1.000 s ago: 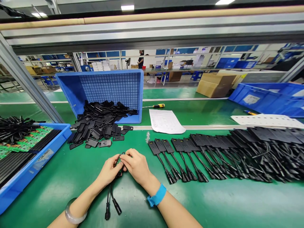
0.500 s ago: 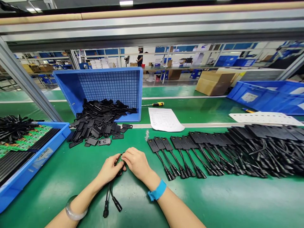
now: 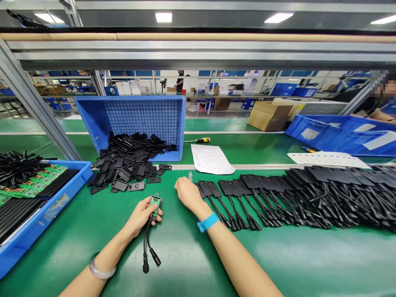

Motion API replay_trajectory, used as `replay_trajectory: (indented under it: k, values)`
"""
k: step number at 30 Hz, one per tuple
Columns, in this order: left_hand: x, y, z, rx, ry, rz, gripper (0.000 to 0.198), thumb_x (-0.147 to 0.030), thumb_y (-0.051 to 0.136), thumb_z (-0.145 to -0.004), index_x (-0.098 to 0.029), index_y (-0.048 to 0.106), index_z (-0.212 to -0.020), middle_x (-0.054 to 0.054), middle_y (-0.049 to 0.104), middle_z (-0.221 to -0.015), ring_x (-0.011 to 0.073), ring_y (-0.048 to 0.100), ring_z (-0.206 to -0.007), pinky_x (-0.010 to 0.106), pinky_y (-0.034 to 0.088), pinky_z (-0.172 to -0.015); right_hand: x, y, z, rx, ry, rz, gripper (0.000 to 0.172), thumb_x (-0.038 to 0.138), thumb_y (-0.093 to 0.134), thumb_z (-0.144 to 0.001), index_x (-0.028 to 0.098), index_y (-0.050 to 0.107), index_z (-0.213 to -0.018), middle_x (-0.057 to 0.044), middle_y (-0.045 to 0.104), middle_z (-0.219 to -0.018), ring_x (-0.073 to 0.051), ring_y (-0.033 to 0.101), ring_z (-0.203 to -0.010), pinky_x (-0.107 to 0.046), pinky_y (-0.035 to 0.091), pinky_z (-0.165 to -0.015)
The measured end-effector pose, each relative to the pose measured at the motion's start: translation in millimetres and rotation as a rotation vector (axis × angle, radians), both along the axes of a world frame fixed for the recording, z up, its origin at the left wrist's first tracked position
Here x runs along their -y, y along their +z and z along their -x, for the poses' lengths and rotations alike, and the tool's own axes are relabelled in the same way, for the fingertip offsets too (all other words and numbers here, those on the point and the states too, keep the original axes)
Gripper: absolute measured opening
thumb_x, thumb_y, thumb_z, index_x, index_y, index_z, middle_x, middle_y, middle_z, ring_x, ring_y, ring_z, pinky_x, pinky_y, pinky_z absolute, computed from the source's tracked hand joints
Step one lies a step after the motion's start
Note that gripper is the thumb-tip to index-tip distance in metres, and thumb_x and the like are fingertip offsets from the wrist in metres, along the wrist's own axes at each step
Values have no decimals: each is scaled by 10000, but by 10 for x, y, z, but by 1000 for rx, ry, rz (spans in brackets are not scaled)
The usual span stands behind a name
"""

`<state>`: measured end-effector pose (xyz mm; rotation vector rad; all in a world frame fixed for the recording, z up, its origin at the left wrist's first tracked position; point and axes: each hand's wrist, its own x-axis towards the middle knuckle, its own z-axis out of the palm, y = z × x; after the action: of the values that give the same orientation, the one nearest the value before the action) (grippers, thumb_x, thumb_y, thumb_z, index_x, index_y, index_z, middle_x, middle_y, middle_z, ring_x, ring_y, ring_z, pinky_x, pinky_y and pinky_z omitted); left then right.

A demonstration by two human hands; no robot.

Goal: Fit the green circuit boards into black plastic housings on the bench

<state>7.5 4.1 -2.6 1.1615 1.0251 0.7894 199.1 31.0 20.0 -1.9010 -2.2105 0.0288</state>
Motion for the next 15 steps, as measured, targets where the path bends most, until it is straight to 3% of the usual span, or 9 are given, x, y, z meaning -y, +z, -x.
replay_trajectory:
  k: [4, 8, 13, 15]
  values:
    - [-12, -11, 11, 53, 18, 17, 454, -498, 662, -682, -154, 514, -938, 37, 650, -689, 134, 623, -531, 174, 415, -402, -349, 24, -248, 106, -155, 5, 209, 81, 435, -898, 41, 640, -910, -230, 633, -954, -312, 582, -942, -388, 413, -790]
    - [-10, -19, 5, 65, 17, 17, 441, -493, 656, -698, -150, 518, -940, 40, 650, -699, 131, 612, -540, 181, 415, -410, -545, 33, -191, 132, -176, -11, 232, 2, 427, -853, 5, 659, -872, -296, 616, -978, -365, 560, -992, -449, 389, -812]
    - [-17, -19, 8, 105, 42, 17, 439, -466, 677, -691, -144, 535, -953, 30, 635, -702, 122, 595, -548, 186, 410, -422, -669, -39, 276, 27, 75, 8, 96, 205, 599, -879, 151, 656, -934, -98, 646, -926, -204, 612, -862, -272, 432, -735]
    - [-27, -21, 21, 126, 43, 17, 460, -435, 707, -670, -136, 547, -980, 30, 631, -702, 122, 591, -562, 190, 415, -441, -687, -100, 450, -10, 153, -1, 214, 293, 665, -849, 176, 624, -1023, -68, 623, -976, -178, 600, -889, -241, 438, -743]
